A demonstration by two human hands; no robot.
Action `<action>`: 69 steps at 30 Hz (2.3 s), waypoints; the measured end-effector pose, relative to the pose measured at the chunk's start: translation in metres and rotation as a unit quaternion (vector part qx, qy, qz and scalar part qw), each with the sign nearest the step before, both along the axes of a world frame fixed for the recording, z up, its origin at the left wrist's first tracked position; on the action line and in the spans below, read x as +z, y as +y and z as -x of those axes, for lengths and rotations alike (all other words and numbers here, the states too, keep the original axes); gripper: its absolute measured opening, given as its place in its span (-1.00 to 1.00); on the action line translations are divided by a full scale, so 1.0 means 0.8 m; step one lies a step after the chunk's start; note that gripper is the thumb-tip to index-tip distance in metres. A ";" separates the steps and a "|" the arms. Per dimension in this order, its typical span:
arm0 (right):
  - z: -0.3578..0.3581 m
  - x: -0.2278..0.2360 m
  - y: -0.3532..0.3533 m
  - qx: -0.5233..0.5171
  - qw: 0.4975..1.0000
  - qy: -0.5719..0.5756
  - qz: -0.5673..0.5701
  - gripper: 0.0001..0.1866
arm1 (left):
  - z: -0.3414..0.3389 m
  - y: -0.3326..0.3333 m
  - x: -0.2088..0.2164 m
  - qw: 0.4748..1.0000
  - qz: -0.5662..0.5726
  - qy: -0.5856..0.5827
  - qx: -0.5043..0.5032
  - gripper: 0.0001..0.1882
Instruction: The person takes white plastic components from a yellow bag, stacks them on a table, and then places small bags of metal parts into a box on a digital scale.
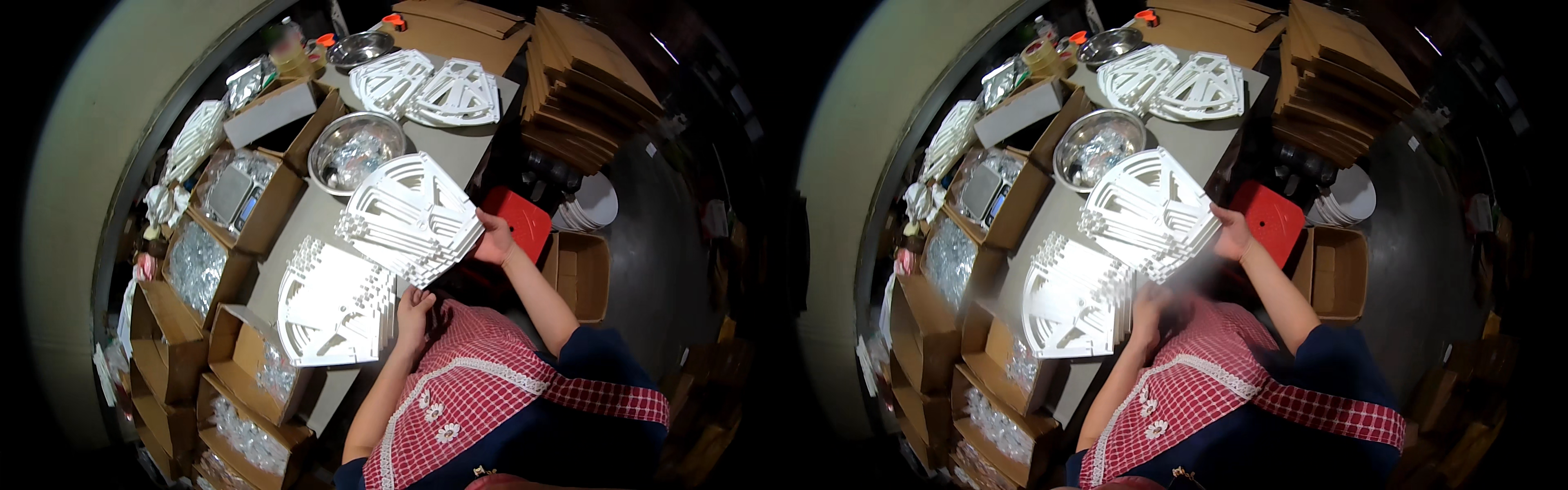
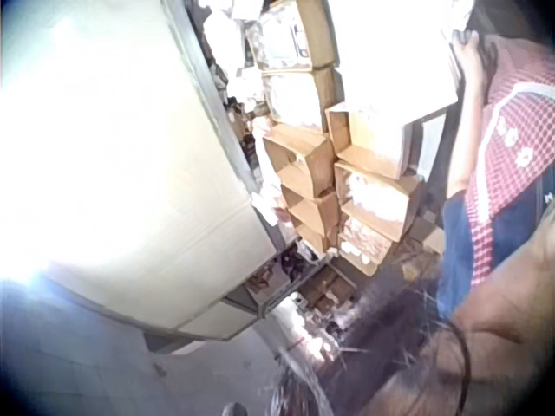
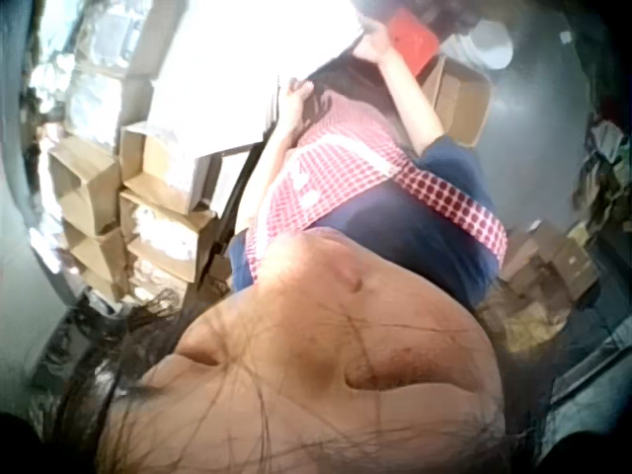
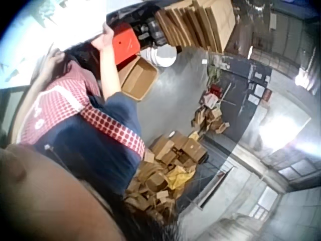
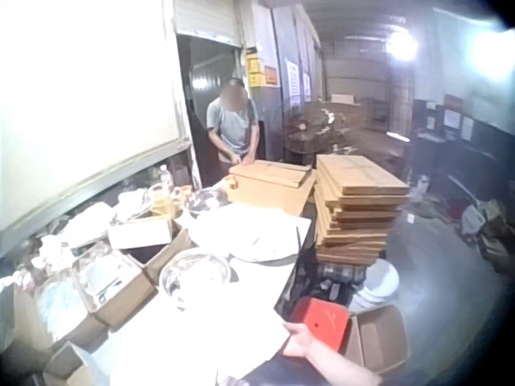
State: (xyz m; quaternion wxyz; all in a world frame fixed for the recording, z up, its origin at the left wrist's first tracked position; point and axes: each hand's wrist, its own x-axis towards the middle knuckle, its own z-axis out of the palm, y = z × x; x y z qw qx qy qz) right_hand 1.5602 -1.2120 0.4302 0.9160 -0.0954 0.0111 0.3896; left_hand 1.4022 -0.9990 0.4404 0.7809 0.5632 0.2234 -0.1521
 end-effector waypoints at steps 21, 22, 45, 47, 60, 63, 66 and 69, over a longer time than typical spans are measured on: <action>-0.044 0.025 -0.006 -0.106 0.888 -0.054 0.444 -0.53 | -0.048 -0.022 0.021 0.960 0.169 0.160 0.158 -0.61; -0.036 0.042 -0.005 -0.105 0.896 -0.057 0.427 -0.55 | -0.042 -0.021 0.027 0.945 0.210 0.171 0.185 -0.64; -0.083 0.034 -0.141 -0.073 0.914 -0.004 0.398 -0.57 | -0.043 -0.025 0.028 0.867 0.400 0.118 0.273 -0.69; -0.091 0.025 -0.154 -0.084 0.915 -0.010 0.396 -0.53 | -0.051 -0.030 0.005 0.846 0.443 0.122 0.270 -0.64; -0.147 0.124 -0.205 -0.166 0.916 -0.009 0.364 -0.39 | -0.171 -0.045 0.120 0.959 0.282 0.000 0.023 -0.11; -0.234 0.170 -0.190 -0.157 0.912 -0.069 0.372 -0.41 | -0.235 -0.033 0.149 0.956 0.282 -0.071 0.032 -0.38; -0.329 0.226 -0.148 -0.163 0.894 -0.131 0.396 -0.51 | -0.305 -0.010 0.175 0.956 0.270 -0.106 0.047 -0.50; -0.443 0.265 -0.108 -0.126 0.877 -0.199 0.418 -0.60 | -0.376 0.012 0.186 0.941 0.302 -0.127 0.080 -0.66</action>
